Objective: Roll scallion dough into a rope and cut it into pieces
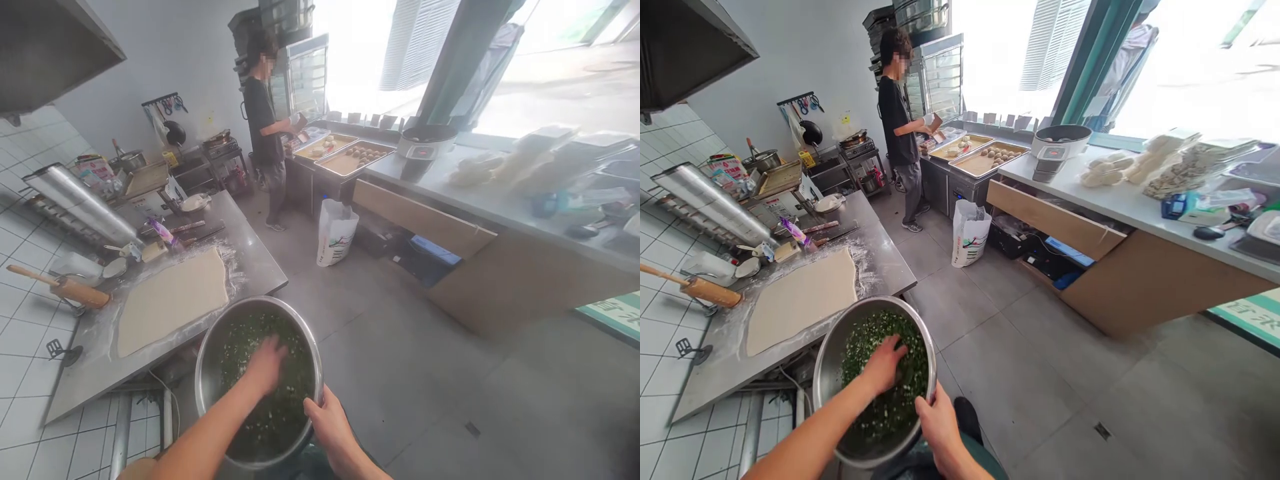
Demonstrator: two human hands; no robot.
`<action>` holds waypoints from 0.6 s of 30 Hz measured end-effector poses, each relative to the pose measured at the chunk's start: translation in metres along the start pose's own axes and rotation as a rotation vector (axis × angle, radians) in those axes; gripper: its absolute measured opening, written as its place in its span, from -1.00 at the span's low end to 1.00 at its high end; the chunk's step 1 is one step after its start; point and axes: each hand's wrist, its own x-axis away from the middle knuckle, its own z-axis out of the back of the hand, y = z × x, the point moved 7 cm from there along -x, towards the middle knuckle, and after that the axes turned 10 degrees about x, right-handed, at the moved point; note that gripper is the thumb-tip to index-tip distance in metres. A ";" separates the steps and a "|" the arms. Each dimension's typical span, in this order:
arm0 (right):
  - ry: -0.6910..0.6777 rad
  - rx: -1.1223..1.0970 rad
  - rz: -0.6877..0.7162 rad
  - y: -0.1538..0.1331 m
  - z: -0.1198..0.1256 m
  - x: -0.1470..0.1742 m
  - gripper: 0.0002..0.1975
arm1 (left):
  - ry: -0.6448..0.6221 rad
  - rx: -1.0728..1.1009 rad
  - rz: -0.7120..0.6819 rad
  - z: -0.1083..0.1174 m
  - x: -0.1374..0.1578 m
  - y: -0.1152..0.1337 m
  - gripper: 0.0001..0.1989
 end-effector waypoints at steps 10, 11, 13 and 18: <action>0.027 0.031 0.006 0.005 0.006 0.015 -0.81 | 0.038 0.002 0.219 0.051 0.009 -0.076 -0.27; 0.029 0.020 -0.006 0.010 0.006 0.014 -0.83 | -0.010 0.014 0.270 0.032 0.021 -0.078 -0.18; 0.025 -0.011 -0.034 0.020 0.005 0.012 -0.81 | -0.141 0.071 0.301 -0.017 0.039 -0.065 -0.02; 0.042 -0.011 -0.104 0.030 -0.005 0.005 -0.76 | -0.061 0.223 0.159 -0.062 0.019 -0.007 -0.09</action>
